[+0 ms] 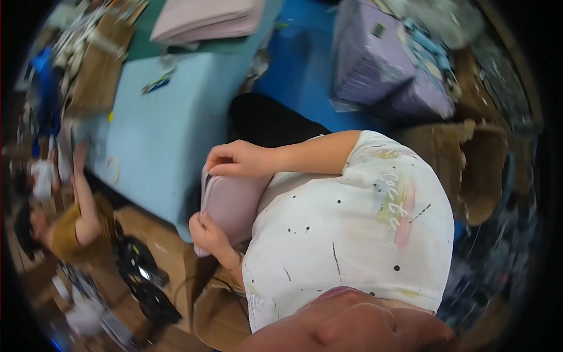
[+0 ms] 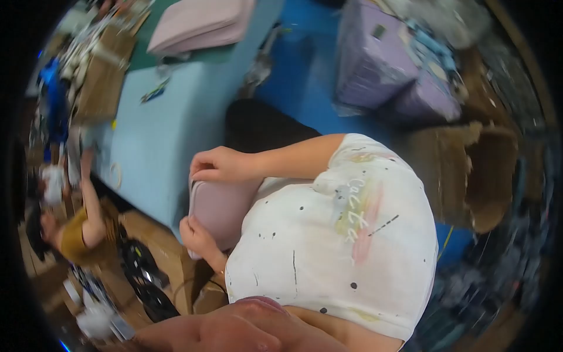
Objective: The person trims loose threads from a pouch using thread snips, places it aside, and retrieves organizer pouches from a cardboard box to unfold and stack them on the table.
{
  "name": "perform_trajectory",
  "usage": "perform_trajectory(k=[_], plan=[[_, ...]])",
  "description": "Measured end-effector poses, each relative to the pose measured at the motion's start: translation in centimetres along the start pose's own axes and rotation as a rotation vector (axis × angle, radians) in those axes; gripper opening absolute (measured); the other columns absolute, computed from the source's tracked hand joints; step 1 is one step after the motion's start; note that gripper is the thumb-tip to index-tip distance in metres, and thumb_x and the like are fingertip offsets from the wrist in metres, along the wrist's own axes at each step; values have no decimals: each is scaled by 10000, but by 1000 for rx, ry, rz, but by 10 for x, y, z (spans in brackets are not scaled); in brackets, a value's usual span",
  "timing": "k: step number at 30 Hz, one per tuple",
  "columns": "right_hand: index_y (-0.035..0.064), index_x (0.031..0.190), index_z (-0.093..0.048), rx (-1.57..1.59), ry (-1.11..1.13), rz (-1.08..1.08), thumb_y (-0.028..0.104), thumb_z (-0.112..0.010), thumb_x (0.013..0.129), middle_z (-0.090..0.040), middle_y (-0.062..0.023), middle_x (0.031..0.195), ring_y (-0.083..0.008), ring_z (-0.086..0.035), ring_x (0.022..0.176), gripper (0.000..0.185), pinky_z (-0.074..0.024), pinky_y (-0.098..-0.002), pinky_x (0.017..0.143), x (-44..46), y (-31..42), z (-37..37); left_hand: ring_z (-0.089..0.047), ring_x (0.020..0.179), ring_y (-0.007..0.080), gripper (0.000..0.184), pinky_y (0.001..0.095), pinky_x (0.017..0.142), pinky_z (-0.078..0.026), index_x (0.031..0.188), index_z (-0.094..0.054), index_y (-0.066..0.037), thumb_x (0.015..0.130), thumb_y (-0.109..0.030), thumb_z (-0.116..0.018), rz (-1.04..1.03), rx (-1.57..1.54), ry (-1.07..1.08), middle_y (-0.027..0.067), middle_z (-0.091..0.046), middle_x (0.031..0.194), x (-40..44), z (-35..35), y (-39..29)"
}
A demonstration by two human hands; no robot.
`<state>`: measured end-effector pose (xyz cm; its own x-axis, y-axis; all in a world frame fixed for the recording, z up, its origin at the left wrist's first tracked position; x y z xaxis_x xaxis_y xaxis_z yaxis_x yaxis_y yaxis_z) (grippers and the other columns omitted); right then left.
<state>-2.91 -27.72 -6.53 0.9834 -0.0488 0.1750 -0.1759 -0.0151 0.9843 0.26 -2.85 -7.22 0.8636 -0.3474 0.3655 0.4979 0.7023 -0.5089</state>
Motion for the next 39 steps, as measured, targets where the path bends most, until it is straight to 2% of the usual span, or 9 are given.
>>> perform_trajectory(k=[3,6,12,20,24,26,29,35,39], plan=[[101,1177,-596,-688,-204,387,226,-711,812,-609,-113,1078,-257,-593,945,403,-472,-357,857,-10,1,29,-563,758,364,305,420,707,-457,928,-591,52,966,-242,-519,-44,-40,20,203,-598,845,-5,4,-3],[32,1042,-659,-122,338,30,195,-734,782,-645,-90,1014,-210,-609,948,316,-478,-320,810,2,-30,31,-568,842,355,330,407,779,-454,1007,-582,53,984,-263,-487,-89,-47,144,208,-598,937,-8,7,-4],[11,1024,-665,147,505,-60,181,-723,802,-661,-74,943,-144,-609,843,286,-482,-286,755,-6,4,38,-557,1030,319,394,390,906,-425,1196,-535,54,998,-273,-439,-107,-233,429,210,-585,1151,3,27,-12],[92,764,-580,-490,68,444,64,-682,763,-559,-14,798,-228,-579,775,106,-481,-331,661,10,2,28,-606,842,280,236,355,781,-474,1033,-604,37,946,-171,-532,27,-124,241,175,-639,944,-11,38,1],[81,1310,-516,-190,617,353,65,-742,749,-554,-115,1218,-261,-516,1128,604,-416,-371,1005,43,32,39,-599,764,319,143,374,708,-470,897,-622,-12,852,-147,-618,-112,-8,8,134,-624,826,-23,24,-22],[65,1311,-526,-270,907,450,111,-748,762,-503,-138,1364,-302,-461,1252,594,-362,-422,1050,59,41,20,-589,727,309,126,382,668,-448,840,-620,-43,805,-157,-662,-244,66,-53,101,-616,781,-22,19,-42],[48,1112,-657,-416,1137,505,149,-688,826,-632,-124,1175,-336,-592,1049,305,-479,-423,893,55,31,-18,-574,686,273,128,374,630,-415,803,-615,-66,783,-169,-688,-244,48,-72,76,-603,746,-32,20,-65],[89,915,-679,-885,991,1098,179,-630,752,-594,-27,827,-215,-603,799,193,-509,-344,673,49,78,-20,-575,667,293,82,377,615,-427,759,-622,-65,785,-131,-663,-214,65,-112,84,-614,729,-40,40,-50],[128,855,-663,-1066,558,1180,181,-591,740,-573,-26,788,-179,-590,777,146,-482,-309,628,82,115,7,-571,655,228,123,319,621,-445,788,-609,-26,874,-114,-612,49,-102,-351,95,-597,713,-42,66,-8]])
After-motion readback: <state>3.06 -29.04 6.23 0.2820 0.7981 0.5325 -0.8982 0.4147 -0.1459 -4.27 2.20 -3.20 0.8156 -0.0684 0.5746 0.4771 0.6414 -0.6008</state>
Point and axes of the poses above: each hand's wrist, its own x-axis towards the middle knuckle, its own z-axis out of the back of the hand, y = z × x, the point moved 1 cm from there along x, towards the middle knuckle
